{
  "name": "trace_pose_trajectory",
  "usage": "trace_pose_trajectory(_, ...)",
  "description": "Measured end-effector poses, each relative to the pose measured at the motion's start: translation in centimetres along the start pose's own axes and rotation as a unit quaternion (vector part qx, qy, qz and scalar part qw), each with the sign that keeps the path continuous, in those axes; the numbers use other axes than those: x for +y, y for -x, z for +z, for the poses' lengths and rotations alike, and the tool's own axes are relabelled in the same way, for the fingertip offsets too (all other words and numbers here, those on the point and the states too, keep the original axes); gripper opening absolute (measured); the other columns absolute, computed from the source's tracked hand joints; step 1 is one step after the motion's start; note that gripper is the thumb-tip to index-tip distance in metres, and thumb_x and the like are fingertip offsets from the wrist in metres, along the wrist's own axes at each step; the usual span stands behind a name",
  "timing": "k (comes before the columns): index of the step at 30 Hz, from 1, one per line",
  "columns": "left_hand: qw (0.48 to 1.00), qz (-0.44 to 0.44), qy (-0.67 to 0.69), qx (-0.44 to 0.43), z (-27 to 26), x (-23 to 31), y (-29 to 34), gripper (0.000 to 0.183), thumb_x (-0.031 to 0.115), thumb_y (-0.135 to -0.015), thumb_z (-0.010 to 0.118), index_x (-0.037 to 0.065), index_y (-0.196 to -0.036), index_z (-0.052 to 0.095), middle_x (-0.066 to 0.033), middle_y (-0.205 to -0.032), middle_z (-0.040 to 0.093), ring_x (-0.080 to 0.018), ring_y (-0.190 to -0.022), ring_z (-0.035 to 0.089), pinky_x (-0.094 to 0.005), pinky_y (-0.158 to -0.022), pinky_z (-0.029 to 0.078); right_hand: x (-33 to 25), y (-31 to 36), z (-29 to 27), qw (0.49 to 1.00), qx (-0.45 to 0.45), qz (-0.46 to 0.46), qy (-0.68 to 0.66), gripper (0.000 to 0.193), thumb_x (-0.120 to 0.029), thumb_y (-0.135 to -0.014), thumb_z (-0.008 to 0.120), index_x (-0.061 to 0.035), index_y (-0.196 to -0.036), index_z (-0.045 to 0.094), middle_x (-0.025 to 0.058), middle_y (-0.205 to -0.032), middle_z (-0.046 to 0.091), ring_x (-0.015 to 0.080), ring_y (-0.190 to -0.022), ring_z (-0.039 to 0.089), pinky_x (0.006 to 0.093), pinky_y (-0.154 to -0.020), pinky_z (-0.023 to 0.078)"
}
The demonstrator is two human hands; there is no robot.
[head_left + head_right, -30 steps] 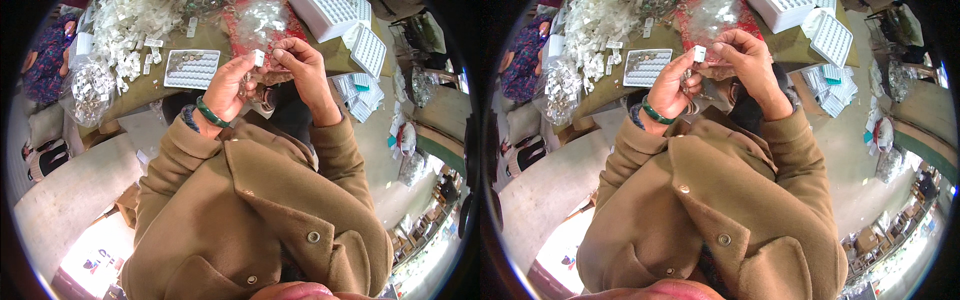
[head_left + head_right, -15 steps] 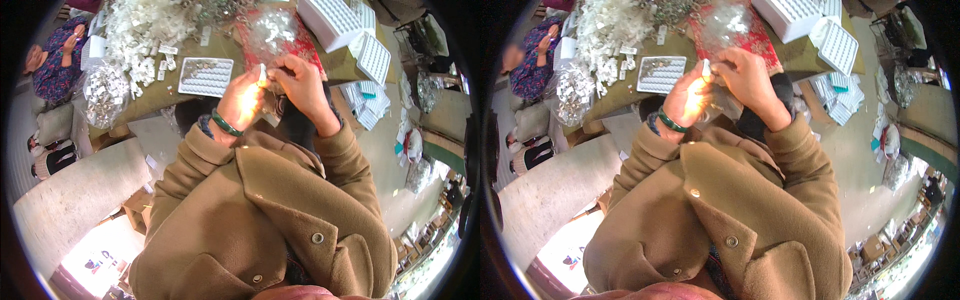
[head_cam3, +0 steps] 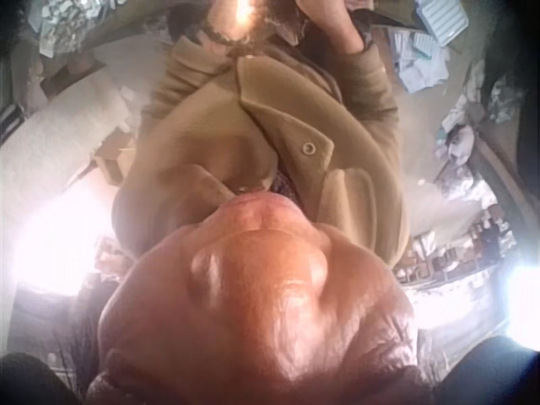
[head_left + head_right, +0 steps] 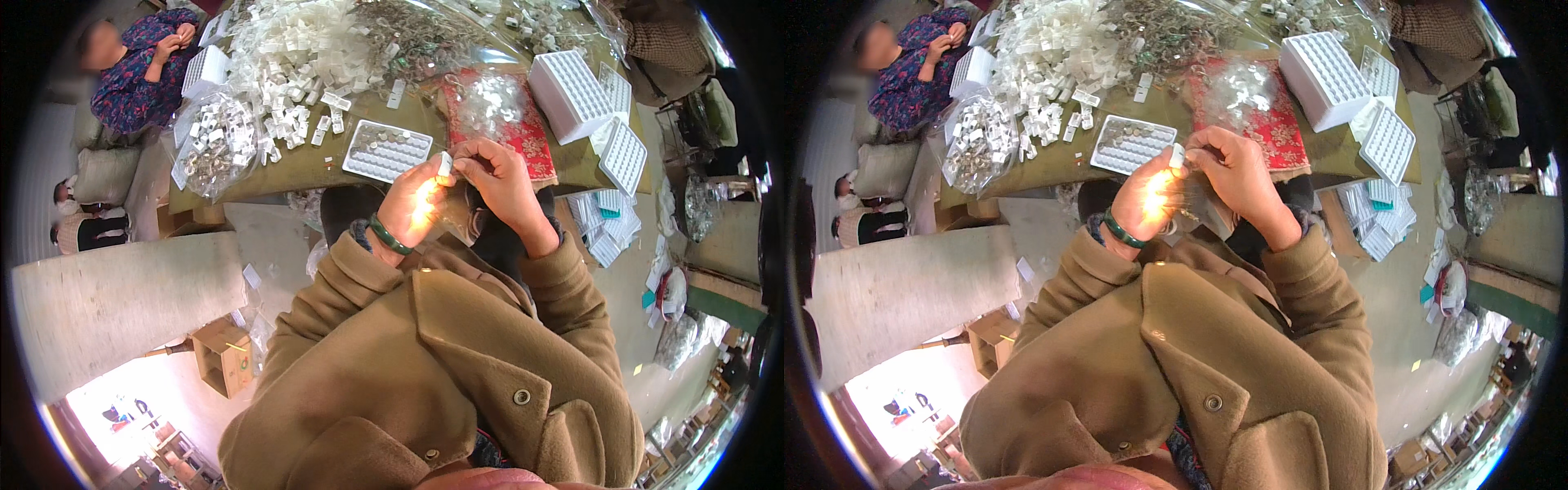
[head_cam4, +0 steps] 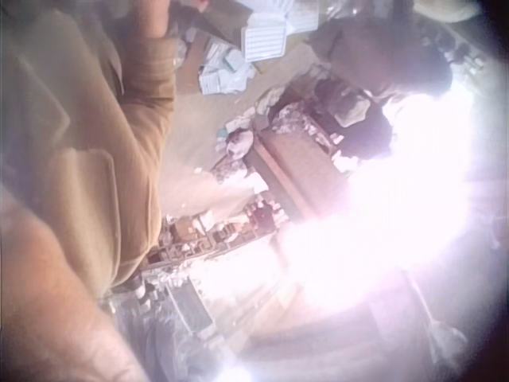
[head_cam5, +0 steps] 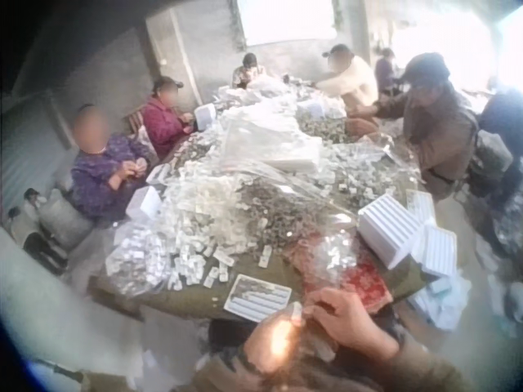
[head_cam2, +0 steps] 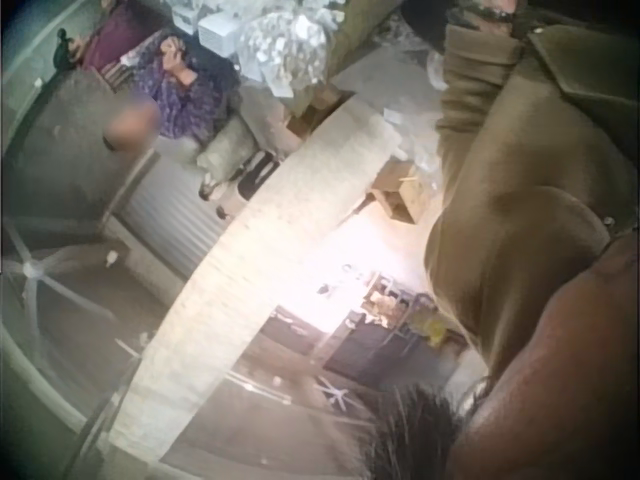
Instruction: The person repeatedly picks small white rectangular components and metallic pieces from a tray, places them into a small white housing, and uses a lighter to heat the assembly. The person then places the assembled unit on the table and repeats the process with new components.
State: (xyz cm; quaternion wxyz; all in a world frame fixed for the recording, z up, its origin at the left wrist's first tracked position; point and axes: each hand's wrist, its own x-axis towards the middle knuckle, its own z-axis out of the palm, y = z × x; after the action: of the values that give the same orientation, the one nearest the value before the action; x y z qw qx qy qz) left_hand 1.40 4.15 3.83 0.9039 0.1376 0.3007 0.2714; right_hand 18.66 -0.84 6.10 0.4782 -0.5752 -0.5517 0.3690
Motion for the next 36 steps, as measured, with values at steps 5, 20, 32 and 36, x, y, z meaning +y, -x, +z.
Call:
trace_pose_trajectory(5, 0.998, -0.023, 0.051, -0.012, -0.8, 0.3, 0.4, 0.019, 0.026, -0.097, 0.063, 0.009, -0.104, 0.059, -0.0038, -0.085, 0.062, -0.0055, -0.054, 0.043, -0.0195, -0.051, 0.036, -0.3, -0.6, 1.6, 1.0, 0.018, -0.02, 0.016, 0.012, -0.001, -0.084, 0.065, 0.0004, -0.095, 0.064, 0.0146, -0.084, 0.065, 0.0258, -0.078, 0.066, 0.034, -0.069, 0.051)
trace_pose_trajectory(20, 0.953, 0.15, -0.254, 0.062, -1.7, 1.5, 1.4, 0.019, 0.022, -0.098, 0.058, 0.005, -0.107, 0.063, -0.001, -0.082, 0.063, -0.0035, -0.058, 0.046, -0.019, -0.053, 0.037, 0.1, -3.4, 2.1, 0.979, -0.11, -0.131, 0.11, 0.015, -0.001, -0.082, 0.062, -0.0004, -0.097, 0.063, 0.019, -0.088, 0.065, 0.0398, -0.082, 0.064, 0.0415, -0.07, 0.051)
trace_pose_trajectory(32, 0.909, 0.358, -0.198, 0.078, -4.7, 10.9, 5.7, 0.022, 0.025, -0.101, 0.057, 0.007, -0.114, 0.058, -0.0051, -0.091, 0.064, -0.0038, -0.055, 0.047, -0.0169, -0.047, 0.038, 5.1, -8.3, 0.3, 0.853, -0.018, -0.188, 0.486, 0.034, -0.019, -0.09, 0.061, -0.0002, -0.118, 0.058, 0.0196, -0.124, 0.06, 0.0358, -0.115, 0.057, 0.0427, -0.093, 0.049)
trace_pose_trajectory(36, 0.804, 0.501, -0.267, 0.177, -7.0, 17.7, 7.1, 0.019, 0.017, -0.097, 0.06, 0.007, -0.114, 0.061, -0.0066, -0.094, 0.067, -0.0049, -0.068, 0.053, -0.0191, -0.053, 0.041, 4.1, -8.3, 0.0, 0.885, -0.049, -0.168, 0.432, 0.024, -0.015, -0.088, 0.062, -0.0024, -0.107, 0.064, 0.0151, -0.111, 0.065, 0.0343, -0.103, 0.062, 0.0422, -0.087, 0.051)
